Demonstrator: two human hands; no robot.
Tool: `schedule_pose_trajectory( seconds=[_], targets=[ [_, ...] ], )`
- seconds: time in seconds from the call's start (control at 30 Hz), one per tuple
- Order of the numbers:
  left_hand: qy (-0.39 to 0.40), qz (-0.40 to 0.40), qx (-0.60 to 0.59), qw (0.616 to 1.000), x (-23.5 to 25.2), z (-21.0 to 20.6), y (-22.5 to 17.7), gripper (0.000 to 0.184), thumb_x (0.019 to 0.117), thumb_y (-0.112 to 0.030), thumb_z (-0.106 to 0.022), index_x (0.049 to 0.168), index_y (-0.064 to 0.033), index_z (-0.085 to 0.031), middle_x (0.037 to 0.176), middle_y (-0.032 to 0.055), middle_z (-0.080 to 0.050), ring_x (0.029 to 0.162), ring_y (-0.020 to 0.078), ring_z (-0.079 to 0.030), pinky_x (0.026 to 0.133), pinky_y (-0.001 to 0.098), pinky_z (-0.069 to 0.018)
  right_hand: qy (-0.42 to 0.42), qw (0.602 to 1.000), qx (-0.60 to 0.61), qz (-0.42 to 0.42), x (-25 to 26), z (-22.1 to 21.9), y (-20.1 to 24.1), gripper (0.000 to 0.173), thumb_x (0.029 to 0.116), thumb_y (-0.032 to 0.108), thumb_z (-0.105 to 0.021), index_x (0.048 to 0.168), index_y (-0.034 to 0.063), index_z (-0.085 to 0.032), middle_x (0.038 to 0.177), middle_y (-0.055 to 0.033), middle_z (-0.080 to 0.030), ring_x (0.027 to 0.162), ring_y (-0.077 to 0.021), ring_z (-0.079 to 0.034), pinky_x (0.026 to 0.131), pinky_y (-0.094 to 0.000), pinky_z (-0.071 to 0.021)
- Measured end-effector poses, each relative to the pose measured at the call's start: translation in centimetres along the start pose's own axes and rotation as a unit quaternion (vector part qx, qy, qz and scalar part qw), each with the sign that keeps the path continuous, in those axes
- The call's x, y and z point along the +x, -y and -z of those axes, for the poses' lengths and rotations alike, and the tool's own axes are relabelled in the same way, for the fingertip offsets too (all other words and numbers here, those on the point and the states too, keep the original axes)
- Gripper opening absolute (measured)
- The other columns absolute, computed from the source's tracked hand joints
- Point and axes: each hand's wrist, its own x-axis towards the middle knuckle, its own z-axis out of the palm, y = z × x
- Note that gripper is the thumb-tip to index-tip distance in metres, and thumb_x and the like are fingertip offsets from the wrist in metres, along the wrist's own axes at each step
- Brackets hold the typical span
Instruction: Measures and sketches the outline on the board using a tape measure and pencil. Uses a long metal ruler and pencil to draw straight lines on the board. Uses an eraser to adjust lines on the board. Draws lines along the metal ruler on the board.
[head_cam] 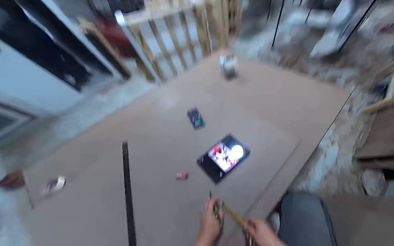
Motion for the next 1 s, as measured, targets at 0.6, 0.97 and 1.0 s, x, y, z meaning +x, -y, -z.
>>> schedule_pose_trajectory(
  seconds=[0.6, 0.97, 1.0],
  targets=[
    [0.008, -0.314, 0.091, 0.945, -1.1, -9.4, 10.3, 0.037, 0.1034, -0.019, -0.056, 0.139, -0.0120, -0.062, 0.156, 0.0142, -0.049, 0.152, 0.0285, -0.036, 0.126, 0.0502, -0.0301, -0.059, 0.988, 0.003, -0.142, 3.3, -1.8, -2.2, 0.021, 0.1029, 0.033, -0.060, 0.098, 0.0209, -0.077, 0.080, 0.0052, -0.075, 0.072, -0.0122, -0.071, 0.069, -0.0417, -0.0593],
    [-0.034, -0.310, 0.059, 0.948, -2.5, -9.4, 12.5, 0.037, 0.1056, -0.022, -0.053, 0.140, -0.0101, -0.060, 0.158, 0.0149, -0.045, 0.152, 0.0299, -0.035, 0.125, 0.0509, -0.0313, -0.049, 0.988, 0.013, -0.146, 3.4, -4.9, -0.9, 0.026, 0.1040, 0.033, -0.060, 0.093, 0.0163, -0.076, 0.081, 0.0042, -0.077, 0.069, -0.0122, -0.071, 0.067, -0.0405, -0.0585],
    [-0.036, -0.309, 0.056, 0.949, -2.5, -9.4, 12.5, 0.037, 0.1055, -0.022, -0.053, 0.139, -0.0099, -0.061, 0.158, 0.0153, -0.046, 0.151, 0.0304, -0.036, 0.125, 0.0515, -0.0317, -0.044, 0.989, 0.000, -0.144, 3.4, -5.0, -0.8, 0.027, 0.1043, 0.034, -0.059, 0.093, 0.0168, -0.075, 0.081, 0.0047, -0.077, 0.070, -0.0118, -0.071, 0.067, -0.0409, -0.0585]
  ],
)
